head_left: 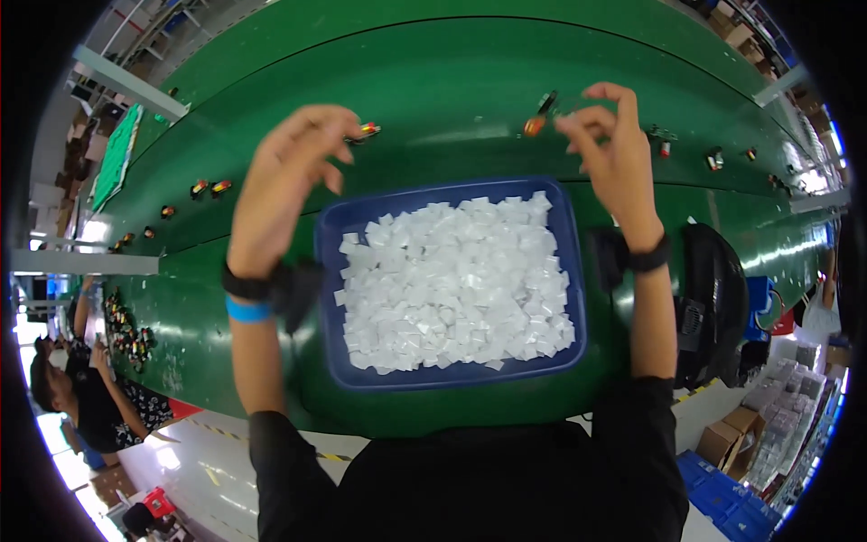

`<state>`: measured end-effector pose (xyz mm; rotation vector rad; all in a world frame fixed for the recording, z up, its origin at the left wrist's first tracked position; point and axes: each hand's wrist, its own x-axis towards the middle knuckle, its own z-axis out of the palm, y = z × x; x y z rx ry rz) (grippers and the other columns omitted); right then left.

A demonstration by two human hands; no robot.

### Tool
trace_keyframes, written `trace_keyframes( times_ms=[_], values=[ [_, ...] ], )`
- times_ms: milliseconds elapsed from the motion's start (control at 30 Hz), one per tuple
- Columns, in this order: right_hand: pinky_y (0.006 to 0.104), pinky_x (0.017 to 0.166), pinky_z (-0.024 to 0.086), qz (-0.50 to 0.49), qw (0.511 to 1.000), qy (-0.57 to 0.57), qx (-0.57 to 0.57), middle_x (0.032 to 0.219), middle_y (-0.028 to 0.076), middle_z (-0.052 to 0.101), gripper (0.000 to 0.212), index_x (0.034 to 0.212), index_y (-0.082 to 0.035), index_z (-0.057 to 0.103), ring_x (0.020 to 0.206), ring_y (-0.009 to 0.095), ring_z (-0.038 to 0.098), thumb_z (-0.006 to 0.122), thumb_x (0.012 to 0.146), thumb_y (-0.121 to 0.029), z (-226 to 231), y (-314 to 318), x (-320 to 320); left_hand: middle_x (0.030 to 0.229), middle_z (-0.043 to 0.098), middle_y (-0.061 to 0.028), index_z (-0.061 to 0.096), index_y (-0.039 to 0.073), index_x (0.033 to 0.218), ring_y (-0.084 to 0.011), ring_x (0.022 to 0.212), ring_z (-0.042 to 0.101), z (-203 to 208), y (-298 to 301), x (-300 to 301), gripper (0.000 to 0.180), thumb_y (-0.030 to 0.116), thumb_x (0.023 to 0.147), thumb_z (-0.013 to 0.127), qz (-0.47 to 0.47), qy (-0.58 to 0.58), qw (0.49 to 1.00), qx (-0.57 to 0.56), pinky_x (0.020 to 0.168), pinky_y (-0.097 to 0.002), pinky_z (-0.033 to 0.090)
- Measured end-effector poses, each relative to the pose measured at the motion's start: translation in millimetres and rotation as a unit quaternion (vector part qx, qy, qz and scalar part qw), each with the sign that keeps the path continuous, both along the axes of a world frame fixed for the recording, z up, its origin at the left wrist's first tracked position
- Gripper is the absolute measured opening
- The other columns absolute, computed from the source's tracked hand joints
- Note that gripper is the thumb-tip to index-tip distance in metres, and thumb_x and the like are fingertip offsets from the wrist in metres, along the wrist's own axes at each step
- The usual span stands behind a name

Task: The person picks up a battery and circuit board assembly, wraps a white adhesive strip around it by hand, and places the finished unit onto the green conveyor belt. This process is repeated for several more units, handling each one individually over a blue tray of adhesive strips.

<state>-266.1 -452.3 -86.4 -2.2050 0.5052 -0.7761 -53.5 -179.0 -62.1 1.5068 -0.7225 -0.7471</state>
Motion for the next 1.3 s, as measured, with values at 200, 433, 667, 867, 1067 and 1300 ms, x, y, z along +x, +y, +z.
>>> trace_keyframes(
  times_ms=[200, 433, 667, 867, 1067, 1300],
  values=[
    [0.0270, 0.056, 0.053, 0.228, 0.947, 0.010, -0.226, 0.085, 0.006, 0.070, 0.035, 0.103, -0.003, 0.059, 0.065, 0.018, 0.067, 0.083, 0.078, -0.010, 21.4, 84.6, -15.8, 0.119, 0.065, -0.0066, 0.062, 0.003, 0.118, -0.0187, 0.103, 0.058, 5.7, 8.3, -81.6, 0.033, 0.005, 0.087, 0.070, -0.034, -0.242, 0.970, 0.015, 0.083, -0.0295, 0.048],
    [0.0274, 0.050, 0.048, 0.268, 0.919, -0.047, -0.285, 0.086, 0.002, 0.068, 0.019, 0.092, -0.006, 0.066, 0.066, 0.015, 0.063, 0.072, 0.074, -0.009, 4.1, 94.8, -19.5, 0.123, 0.063, -0.0091, 0.068, 0.007, 0.108, -0.0242, 0.105, 0.058, -3.0, 21.4, -77.9, 0.033, 0.004, 0.076, 0.079, -0.144, -0.301, 0.942, 0.019, 0.087, -0.0331, 0.047],
    [0.0249, 0.049, 0.045, 0.270, 0.892, -0.065, -0.358, 0.087, 0.004, 0.067, 0.021, 0.088, -0.006, 0.067, 0.067, 0.014, 0.061, 0.070, 0.068, -0.009, 6.5, 96.7, -15.8, 0.126, 0.059, -0.0106, 0.071, 0.010, 0.096, -0.0259, 0.102, 0.057, -7.2, 17.7, -86.2, 0.029, 0.006, 0.070, 0.084, -0.089, -0.267, 0.960, 0.004, 0.088, -0.0360, 0.047],
    [0.0268, 0.051, 0.047, 0.273, 0.902, -0.052, -0.330, 0.092, 0.007, 0.072, 0.029, 0.091, -0.002, 0.068, 0.066, 0.019, 0.064, 0.073, 0.062, -0.006, 15.3, 98.9, -18.0, 0.127, 0.056, -0.0105, 0.072, 0.010, 0.097, -0.0271, 0.101, 0.056, -8.3, 19.0, -85.2, 0.034, 0.010, 0.067, 0.087, -0.112, -0.398, 0.910, -0.045, 0.088, -0.0378, 0.047],
    [0.0269, 0.050, 0.048, 0.247, 0.907, -0.045, -0.337, 0.095, 0.011, 0.072, 0.026, 0.088, 0.000, 0.067, 0.066, 0.019, 0.063, 0.072, 0.063, -0.004, 18.6, 96.2, -21.0, 0.121, 0.060, -0.0104, 0.067, 0.006, 0.112, -0.0214, 0.097, 0.059, -16.4, 20.7, -80.2, 0.034, 0.015, 0.082, 0.080, -0.111, -0.252, 0.961, -0.029, 0.080, -0.0352, 0.050],
    [0.0275, 0.051, 0.050, 0.266, 0.906, -0.058, -0.325, 0.098, 0.013, 0.073, 0.022, 0.086, 0.001, 0.064, 0.067, 0.020, 0.064, 0.073, 0.066, -0.002, 17.9, 106.9, -22.3, 0.102, 0.066, -0.0098, 0.058, 0.000, 0.124, -0.0156, 0.086, 0.064, -19.2, 16.3, -86.5, 0.030, 0.017, 0.100, 0.062, -0.201, 0.266, 0.940, 0.068, 0.065, -0.0295, 0.055]
  ],
)
